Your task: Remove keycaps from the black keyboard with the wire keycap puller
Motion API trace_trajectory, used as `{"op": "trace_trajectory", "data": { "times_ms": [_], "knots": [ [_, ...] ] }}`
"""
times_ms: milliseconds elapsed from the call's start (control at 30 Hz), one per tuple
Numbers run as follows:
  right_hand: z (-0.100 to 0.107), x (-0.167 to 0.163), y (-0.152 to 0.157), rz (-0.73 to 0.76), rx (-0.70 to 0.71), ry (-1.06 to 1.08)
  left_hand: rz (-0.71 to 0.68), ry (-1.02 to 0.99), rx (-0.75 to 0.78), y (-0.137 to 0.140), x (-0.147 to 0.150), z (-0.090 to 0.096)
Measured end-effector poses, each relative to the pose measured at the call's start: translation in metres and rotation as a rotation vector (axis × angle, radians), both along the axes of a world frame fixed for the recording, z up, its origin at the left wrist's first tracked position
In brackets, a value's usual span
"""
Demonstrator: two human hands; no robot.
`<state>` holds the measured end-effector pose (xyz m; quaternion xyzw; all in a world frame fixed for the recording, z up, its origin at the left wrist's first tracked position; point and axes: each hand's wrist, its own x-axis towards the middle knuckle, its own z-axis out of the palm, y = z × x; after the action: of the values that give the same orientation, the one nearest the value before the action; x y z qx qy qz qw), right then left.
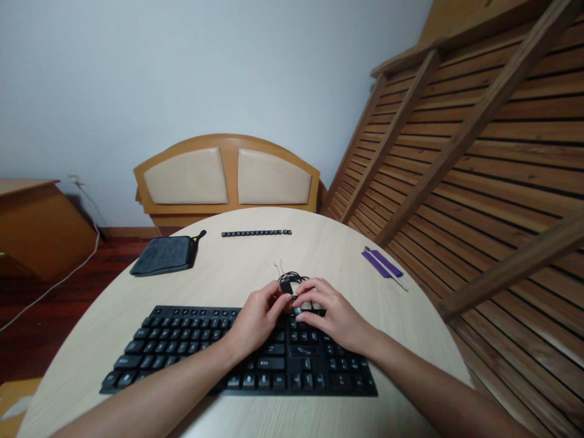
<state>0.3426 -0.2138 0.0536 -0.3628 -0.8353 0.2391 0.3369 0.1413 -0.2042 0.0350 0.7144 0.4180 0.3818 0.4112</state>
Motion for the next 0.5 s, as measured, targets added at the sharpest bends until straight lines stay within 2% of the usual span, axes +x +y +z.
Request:
{"op": "trace_trajectory", "data": {
  "times_ms": [100,200,367,500],
  "knots": [
    [0.011,0.009,0.021,-0.064,-0.032,0.059,-0.007,-0.055,-0.053,0.003,0.001,-0.002],
    [0.016,0.021,0.06,-0.166,-0.014,0.04,-0.017,-0.023,-0.07,0.004,0.001,-0.004],
    [0.003,0.036,0.142,-0.301,0.032,-0.151,-0.011,0.07,-0.051,0.001,0.001,-0.002],
    [-0.013,0.04,0.194,-0.365,0.033,-0.232,-0.013,0.096,-0.041,0.0,0.001,-0.001]
  ]
}}
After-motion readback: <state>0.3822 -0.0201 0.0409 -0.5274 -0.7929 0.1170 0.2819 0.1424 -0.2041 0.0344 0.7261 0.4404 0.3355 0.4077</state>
